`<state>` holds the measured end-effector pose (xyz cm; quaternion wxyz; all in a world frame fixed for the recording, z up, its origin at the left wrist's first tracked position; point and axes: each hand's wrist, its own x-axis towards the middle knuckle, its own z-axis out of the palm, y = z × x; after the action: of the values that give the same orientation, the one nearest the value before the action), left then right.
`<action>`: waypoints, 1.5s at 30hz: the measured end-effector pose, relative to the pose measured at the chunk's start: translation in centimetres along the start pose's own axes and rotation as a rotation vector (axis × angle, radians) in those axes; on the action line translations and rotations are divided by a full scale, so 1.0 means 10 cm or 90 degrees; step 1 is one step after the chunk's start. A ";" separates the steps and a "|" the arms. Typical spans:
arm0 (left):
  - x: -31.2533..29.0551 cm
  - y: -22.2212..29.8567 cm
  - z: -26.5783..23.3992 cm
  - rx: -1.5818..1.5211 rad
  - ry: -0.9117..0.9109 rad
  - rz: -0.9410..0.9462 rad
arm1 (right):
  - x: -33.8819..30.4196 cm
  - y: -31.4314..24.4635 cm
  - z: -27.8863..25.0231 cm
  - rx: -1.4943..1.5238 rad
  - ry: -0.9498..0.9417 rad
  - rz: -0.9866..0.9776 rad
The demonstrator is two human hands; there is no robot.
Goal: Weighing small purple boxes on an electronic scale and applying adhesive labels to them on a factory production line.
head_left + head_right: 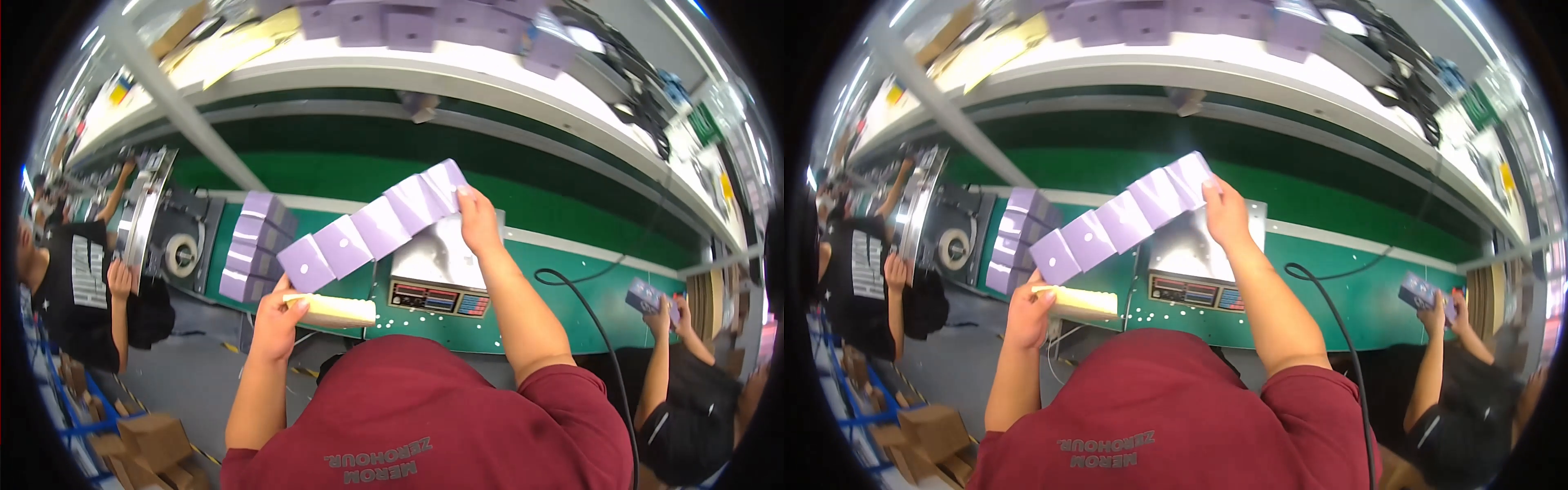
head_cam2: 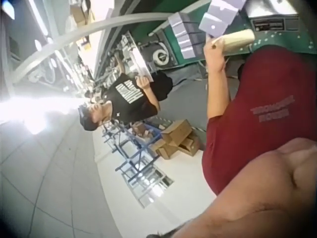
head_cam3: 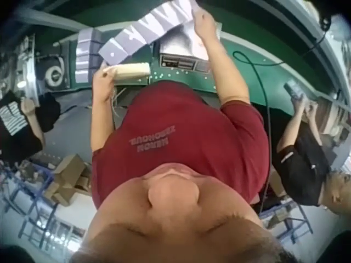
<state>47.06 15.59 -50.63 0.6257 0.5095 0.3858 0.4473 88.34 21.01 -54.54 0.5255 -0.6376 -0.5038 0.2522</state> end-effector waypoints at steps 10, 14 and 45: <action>1.27 -0.55 0.90 0.069 -0.284 -0.152 | -1.05 0.47 -1.45 -0.193 0.254 0.178; 1.43 -0.79 0.70 0.018 -0.326 -0.158 | -1.20 0.39 -1.55 -0.192 0.218 0.171; 1.16 -0.74 0.85 0.101 -0.344 -0.057 | -1.31 0.56 -1.75 -0.111 0.036 0.072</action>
<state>59.76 23.54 -56.64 0.6834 0.6398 0.2609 0.2357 100.55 2.22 -56.79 0.4673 -0.7151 -0.4719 0.2183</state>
